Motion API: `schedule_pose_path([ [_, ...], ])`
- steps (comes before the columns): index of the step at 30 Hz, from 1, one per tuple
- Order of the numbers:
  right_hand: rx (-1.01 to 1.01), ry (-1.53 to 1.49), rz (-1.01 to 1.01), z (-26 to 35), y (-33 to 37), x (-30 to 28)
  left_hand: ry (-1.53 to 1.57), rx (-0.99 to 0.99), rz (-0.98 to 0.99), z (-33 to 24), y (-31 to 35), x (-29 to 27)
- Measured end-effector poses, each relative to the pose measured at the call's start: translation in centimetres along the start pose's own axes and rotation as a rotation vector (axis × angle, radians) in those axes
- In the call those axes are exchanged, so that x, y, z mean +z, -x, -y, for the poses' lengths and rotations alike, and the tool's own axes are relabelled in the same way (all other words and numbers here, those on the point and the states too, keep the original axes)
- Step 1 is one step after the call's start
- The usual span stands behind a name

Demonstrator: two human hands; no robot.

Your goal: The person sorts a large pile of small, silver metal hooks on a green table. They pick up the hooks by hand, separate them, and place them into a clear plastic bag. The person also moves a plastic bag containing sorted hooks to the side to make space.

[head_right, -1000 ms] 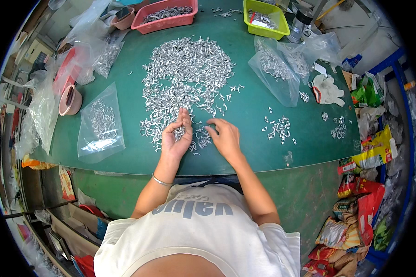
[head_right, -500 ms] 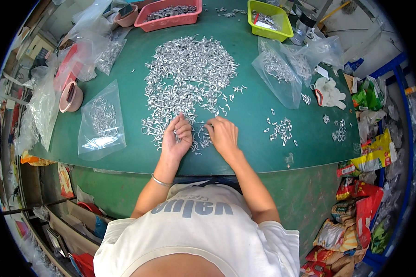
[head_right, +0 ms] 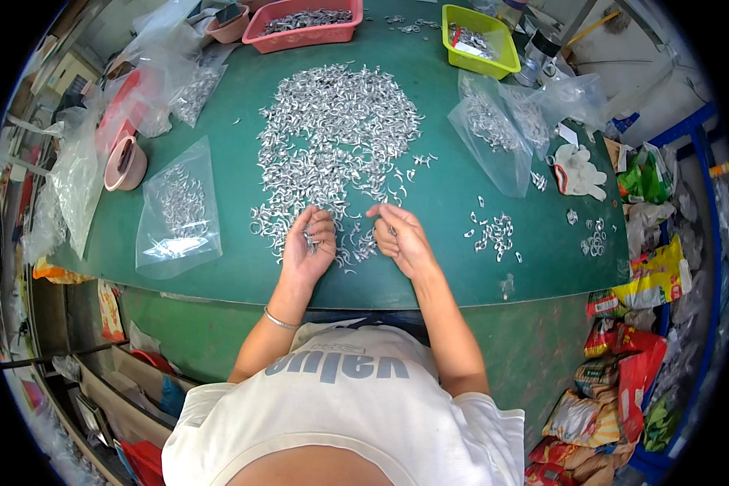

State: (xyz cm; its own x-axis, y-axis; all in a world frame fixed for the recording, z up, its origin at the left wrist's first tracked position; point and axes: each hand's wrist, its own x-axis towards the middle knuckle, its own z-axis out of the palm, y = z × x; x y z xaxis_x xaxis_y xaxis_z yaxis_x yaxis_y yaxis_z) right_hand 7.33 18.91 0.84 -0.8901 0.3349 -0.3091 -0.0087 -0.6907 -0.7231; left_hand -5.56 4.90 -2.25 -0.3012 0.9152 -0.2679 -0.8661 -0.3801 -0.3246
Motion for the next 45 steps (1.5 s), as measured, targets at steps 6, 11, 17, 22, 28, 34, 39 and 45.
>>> schedule_pose_path([
  [6, -0.003, -0.16, -0.007, 0.2, -0.3, 0.6, 0.012, 0.016, -0.006, 0.1, 0.6, 0.7],
  [11, -0.225, 0.883, -0.282, -1.0, -1.6, 1.2, -0.058, 0.032, 0.016, 0.1, 0.6, 0.4],
  [17, -0.505, 1.417, -0.37, -2.2, -2.5, 1.0, -0.657, 0.225, -0.183, 1.3, 1.2, 1.6],
  [22, -0.281, 0.887, -0.235, -1.6, -2.1, -0.1, -1.668, 0.285, -0.224, 1.6, 1.0, 2.5],
  [28, -0.302, 0.568, -0.118, -1.7, -1.0, 1.5, -1.125, -0.044, -0.332, 2.4, -0.2, 3.4],
  [34, -0.261, 0.531, -0.18, -0.5, -0.2, 1.3, -1.03, 0.091, -0.321, 1.5, -0.7, 2.6],
  [39, -0.217, 0.613, -0.156, -0.7, 0.0, 1.4, -1.243, 0.102, -0.206, 1.0, -0.3, 2.1],
  [45, -0.621, 1.114, -0.299, -0.3, 0.4, 4.2, -1.035, 0.019, -0.365, 1.6, -0.2, 2.6],
])
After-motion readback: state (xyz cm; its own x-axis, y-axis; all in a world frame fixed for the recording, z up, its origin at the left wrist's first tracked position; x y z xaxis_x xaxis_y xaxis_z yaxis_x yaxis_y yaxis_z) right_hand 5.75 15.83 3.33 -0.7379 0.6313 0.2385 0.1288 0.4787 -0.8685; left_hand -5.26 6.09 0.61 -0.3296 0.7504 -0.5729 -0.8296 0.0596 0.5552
